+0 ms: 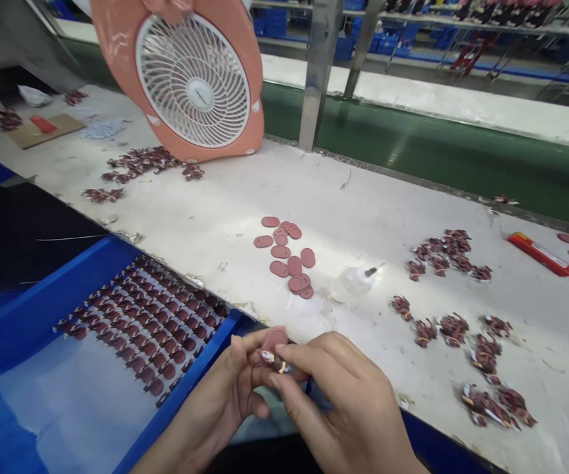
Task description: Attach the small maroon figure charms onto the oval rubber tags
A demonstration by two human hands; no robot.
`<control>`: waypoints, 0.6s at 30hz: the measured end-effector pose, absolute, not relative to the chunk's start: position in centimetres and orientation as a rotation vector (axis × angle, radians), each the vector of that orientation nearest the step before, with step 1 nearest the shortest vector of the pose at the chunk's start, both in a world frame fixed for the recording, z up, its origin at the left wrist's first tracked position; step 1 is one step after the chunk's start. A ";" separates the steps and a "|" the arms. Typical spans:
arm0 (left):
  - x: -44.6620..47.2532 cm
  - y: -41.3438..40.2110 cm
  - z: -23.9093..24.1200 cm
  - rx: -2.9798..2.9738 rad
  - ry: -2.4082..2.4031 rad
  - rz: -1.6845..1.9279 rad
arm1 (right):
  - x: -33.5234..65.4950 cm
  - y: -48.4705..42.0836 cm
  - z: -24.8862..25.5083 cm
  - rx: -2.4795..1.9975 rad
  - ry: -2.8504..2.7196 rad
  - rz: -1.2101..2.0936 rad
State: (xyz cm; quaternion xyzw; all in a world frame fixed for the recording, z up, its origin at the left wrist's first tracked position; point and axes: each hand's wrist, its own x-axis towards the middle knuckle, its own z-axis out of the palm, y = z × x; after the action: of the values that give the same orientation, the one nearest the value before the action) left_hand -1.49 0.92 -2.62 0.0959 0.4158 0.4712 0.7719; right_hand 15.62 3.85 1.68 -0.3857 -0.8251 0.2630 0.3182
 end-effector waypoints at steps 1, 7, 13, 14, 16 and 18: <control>-1.5 0.8 -2.3 0.211 0.991 1.100 | 15.5 3.7 1.3 -1.014 -2.183 0.591; -1.8 -0.1 -0.3 0.349 1.144 1.345 | 14.0 2.9 -1.5 -0.847 -2.240 0.284; -3.3 -0.1 -1.1 0.386 1.189 1.398 | 11.0 3.7 -2.2 -0.688 -2.252 0.166; -3.6 -0.2 -1.3 0.365 1.184 1.394 | 10.5 3.8 -1.9 -0.677 -2.268 0.165; -4.1 -0.2 -1.6 0.324 1.211 1.395 | 9.7 3.8 -1.2 -0.675 -2.295 0.145; -5.2 -0.4 -1.9 0.323 1.360 1.409 | 9.5 3.5 -0.8 -0.698 -2.313 0.109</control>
State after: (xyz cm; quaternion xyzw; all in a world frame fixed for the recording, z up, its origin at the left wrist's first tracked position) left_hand -5.19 -0.43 -1.91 0.1363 0.5736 0.5946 0.5466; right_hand 9.46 3.52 -0.82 -0.2701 -0.8945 0.0420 0.3538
